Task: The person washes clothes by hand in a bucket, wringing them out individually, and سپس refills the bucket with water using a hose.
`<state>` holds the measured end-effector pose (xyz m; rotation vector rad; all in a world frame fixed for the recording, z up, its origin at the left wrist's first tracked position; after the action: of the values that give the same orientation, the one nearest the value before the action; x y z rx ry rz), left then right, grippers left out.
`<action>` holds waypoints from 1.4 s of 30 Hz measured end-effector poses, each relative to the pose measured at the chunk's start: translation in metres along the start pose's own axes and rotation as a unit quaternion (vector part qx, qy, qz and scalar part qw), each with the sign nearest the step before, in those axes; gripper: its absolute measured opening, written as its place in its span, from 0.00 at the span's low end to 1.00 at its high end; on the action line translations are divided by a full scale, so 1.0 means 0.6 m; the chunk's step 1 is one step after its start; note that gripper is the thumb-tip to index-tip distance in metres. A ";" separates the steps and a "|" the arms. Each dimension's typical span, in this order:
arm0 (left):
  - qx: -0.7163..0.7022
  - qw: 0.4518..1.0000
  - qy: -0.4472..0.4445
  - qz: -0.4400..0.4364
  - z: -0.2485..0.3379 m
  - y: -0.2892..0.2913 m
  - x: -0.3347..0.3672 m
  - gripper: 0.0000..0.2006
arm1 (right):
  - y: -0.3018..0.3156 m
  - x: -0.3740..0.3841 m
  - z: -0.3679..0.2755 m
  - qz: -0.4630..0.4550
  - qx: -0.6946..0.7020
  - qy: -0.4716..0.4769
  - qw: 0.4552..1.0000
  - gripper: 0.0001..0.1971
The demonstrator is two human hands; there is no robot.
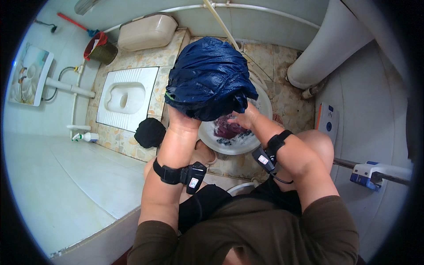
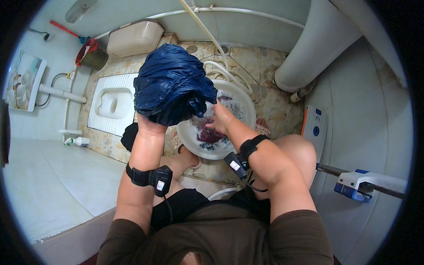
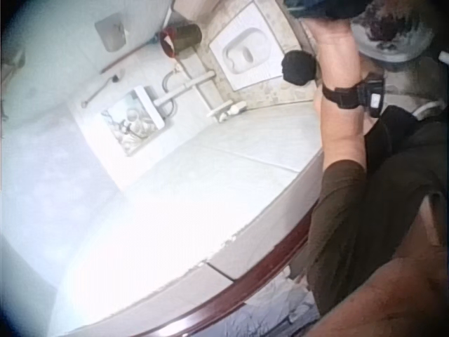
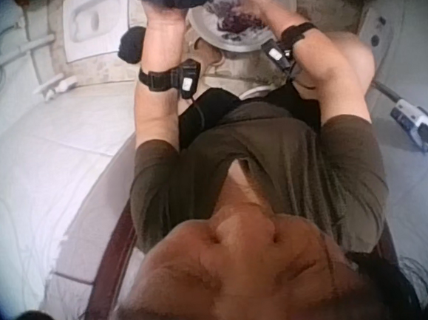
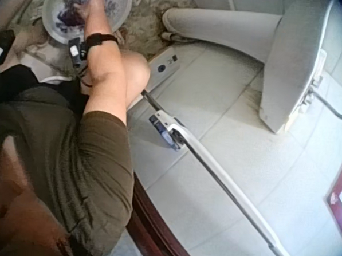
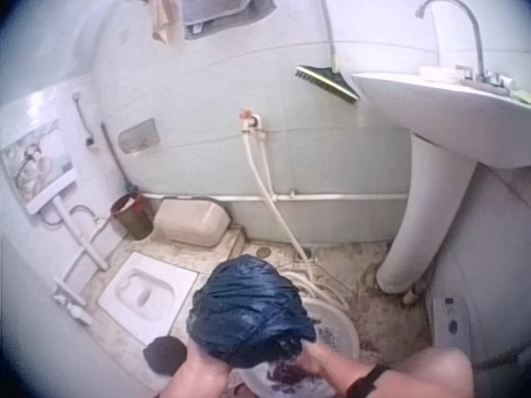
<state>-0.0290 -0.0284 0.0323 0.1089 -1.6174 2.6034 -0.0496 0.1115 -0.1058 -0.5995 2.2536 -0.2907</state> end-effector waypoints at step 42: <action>-0.029 0.980 0.195 0.039 -0.060 0.028 -0.037 0.45 | 0.000 -0.161 -0.215 0.268 -0.380 0.446 0.765 0.18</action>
<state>-0.0096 -0.0041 -0.0007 -0.4498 -1.5740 2.4262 -0.0872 0.1628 0.0420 -0.1362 3.3477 0.8672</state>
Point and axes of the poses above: each hand's wrist, its own x-axis towards the middle knuckle, its own y-axis out of the back of the hand, z = x × y, the point moved 4 cm from there along x, towards the middle knuckle, and after that the axes turned 14 degrees about -x, right-handed, at the moved point
